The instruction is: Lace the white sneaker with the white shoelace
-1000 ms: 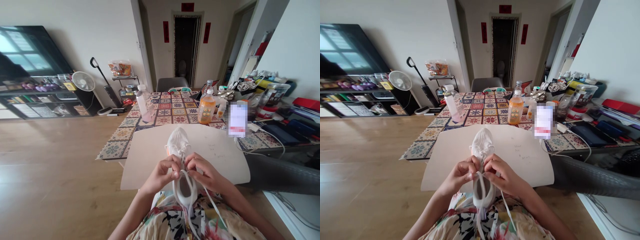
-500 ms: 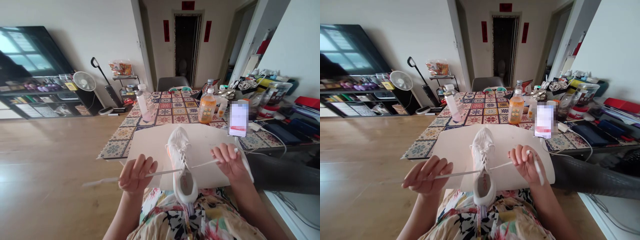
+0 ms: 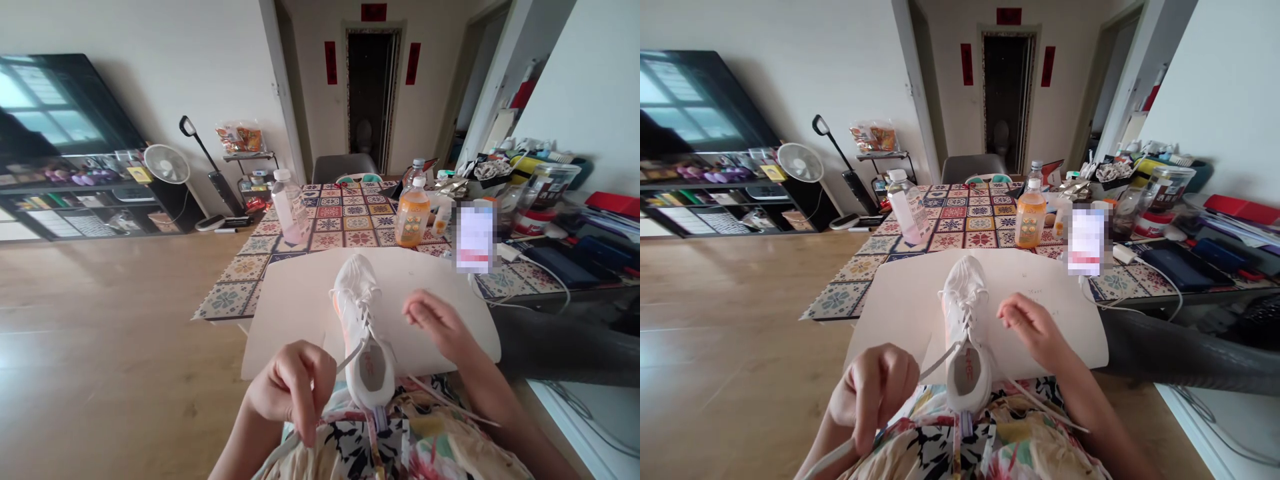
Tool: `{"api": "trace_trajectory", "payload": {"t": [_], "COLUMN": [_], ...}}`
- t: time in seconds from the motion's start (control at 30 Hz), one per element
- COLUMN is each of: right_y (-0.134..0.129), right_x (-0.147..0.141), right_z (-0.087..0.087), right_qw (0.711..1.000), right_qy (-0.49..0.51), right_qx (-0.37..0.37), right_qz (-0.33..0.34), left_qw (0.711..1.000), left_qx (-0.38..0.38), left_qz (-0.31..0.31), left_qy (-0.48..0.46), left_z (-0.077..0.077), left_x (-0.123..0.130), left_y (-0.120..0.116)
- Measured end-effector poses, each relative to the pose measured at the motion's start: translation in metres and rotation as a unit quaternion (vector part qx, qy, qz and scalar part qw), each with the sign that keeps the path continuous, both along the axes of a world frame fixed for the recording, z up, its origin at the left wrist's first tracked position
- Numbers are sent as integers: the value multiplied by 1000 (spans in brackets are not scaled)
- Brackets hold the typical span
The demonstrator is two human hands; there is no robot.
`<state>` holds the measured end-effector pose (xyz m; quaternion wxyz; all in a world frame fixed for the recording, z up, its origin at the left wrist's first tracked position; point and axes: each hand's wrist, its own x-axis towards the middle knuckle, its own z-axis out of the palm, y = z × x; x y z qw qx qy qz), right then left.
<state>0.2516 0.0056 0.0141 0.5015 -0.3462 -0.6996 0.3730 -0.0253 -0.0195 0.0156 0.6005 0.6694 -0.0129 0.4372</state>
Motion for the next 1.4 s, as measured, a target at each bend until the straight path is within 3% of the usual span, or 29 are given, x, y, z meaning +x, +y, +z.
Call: {"api": "trace_trajectory", "payload": {"t": [0.1, 0.2, 0.3, 0.47, 0.63, 0.73, 0.9, 1.0, 1.1, 1.17, 1.23, 1.4], "right_y": [-3, -5, -3, 0, 2, 9, 8, -11, -31, -38, -41, -41], "right_x": [-8, -11, -10, 5, 33, 43, 25, 1, -21, -30, -36, -39], "right_z": [1, 3, 3, -6, -7, 2, 13, 12, 9, 8, 8, 13], "right_qw": [982, 971, 974, 953, 959, 953, 951, 971, 997, 980, 957, 942], "right_qy": [-176, -211, -162, 30, 216, 267, 299, 226, 7, -96, -156, -204], "right_qx": [-15, -32, -70, -149, -63, -20, 43, 27, 83, 176, 245, 262], "right_qz": [69, 104, 141, 261, 171, 142, 68, 67, 2, -4, 14, 42], "left_qw": [1000, 1000, 1000, 999, 999, 998, 994, 987, 973, 960, 953, 946], "left_qx": [5, -11, -14, 9, 12, 4, -19, -39, -131, -196, -203, -123], "left_qz": [-16, 12, 18, 24, 32, 45, 95, 126, 159, 169, 196, 278], "left_qy": [24, 25, 3, -23, -33, -35, 41, 96, 103, 109, 116, 110], "left_z": [-1, -5, -7, -5, -4, -2, 13, 14, 6, 1, 0, 3], "left_x": [-1, -6, -9, -9, -10, -11, -1, 13, 28, 36, 40, 43], "left_y": [1, 3, 4, 3, 2, 0, -9, -12, -11, -10, -10, -12]}}
